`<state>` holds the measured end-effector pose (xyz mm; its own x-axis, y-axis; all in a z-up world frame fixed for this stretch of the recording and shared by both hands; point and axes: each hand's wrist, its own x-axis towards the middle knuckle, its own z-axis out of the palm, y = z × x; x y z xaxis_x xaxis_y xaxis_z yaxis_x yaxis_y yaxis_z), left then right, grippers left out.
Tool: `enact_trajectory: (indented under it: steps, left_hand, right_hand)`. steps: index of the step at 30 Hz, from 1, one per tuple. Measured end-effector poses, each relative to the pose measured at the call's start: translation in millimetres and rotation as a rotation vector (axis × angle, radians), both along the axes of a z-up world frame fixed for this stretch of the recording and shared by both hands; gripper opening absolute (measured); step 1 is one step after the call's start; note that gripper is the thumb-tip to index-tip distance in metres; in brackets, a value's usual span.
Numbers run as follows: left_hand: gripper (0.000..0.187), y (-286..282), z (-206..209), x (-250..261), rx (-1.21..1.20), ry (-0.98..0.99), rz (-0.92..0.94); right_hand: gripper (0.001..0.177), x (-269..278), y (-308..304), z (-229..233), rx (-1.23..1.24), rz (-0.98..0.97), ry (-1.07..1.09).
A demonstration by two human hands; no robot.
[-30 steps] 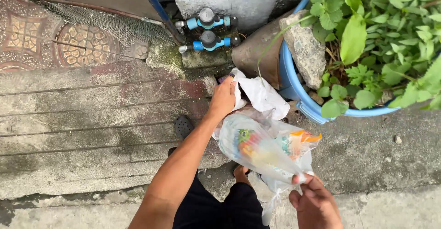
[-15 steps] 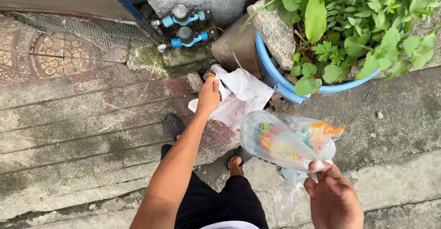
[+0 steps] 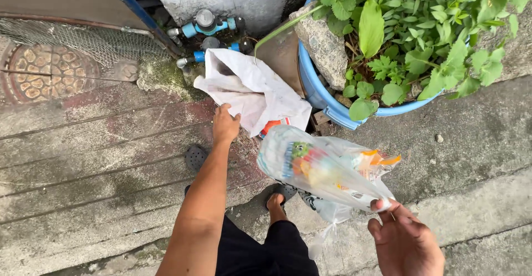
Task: Sort trash from a plastic bag and other containers into a waste bin.
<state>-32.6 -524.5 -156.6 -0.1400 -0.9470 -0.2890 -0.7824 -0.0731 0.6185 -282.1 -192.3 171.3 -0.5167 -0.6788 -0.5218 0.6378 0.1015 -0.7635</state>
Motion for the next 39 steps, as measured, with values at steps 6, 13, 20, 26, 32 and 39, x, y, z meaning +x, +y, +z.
enact_trajectory:
  steps: [6, 13, 20, 26, 32, 39]
  left_hand:
    - [0.068, -26, -28, 39, 0.189, -0.051, 0.181]
    - [0.098, -84, -82, 74, 0.203, -0.062, 0.302]
    - [0.054, -125, -141, 79, 0.063, -0.160, -0.021]
    - [0.052, -96, -112, 74, -0.040, -0.115, -0.108]
    - [0.063, -21, -59, 92, 0.072, -0.002, -0.033]
    - [0.059, 59, 33, 95, 0.295, 0.143, 0.132]
  right_hand:
    - [0.047, 4, 9, -54, -0.092, 0.035, -0.065]
    - [0.058, -12, 35, -128, 0.168, 0.073, -0.216]
    - [0.066, -1, 61, -173, 0.284, 0.067, -0.292]
    - [0.060, 9, 29, -172, 0.195, 0.149, -0.387]
    - [0.055, 52, -52, -91, 0.086, 0.162, -0.168]
    - [0.034, 89, -123, -7, -0.082, 0.174, -0.081]
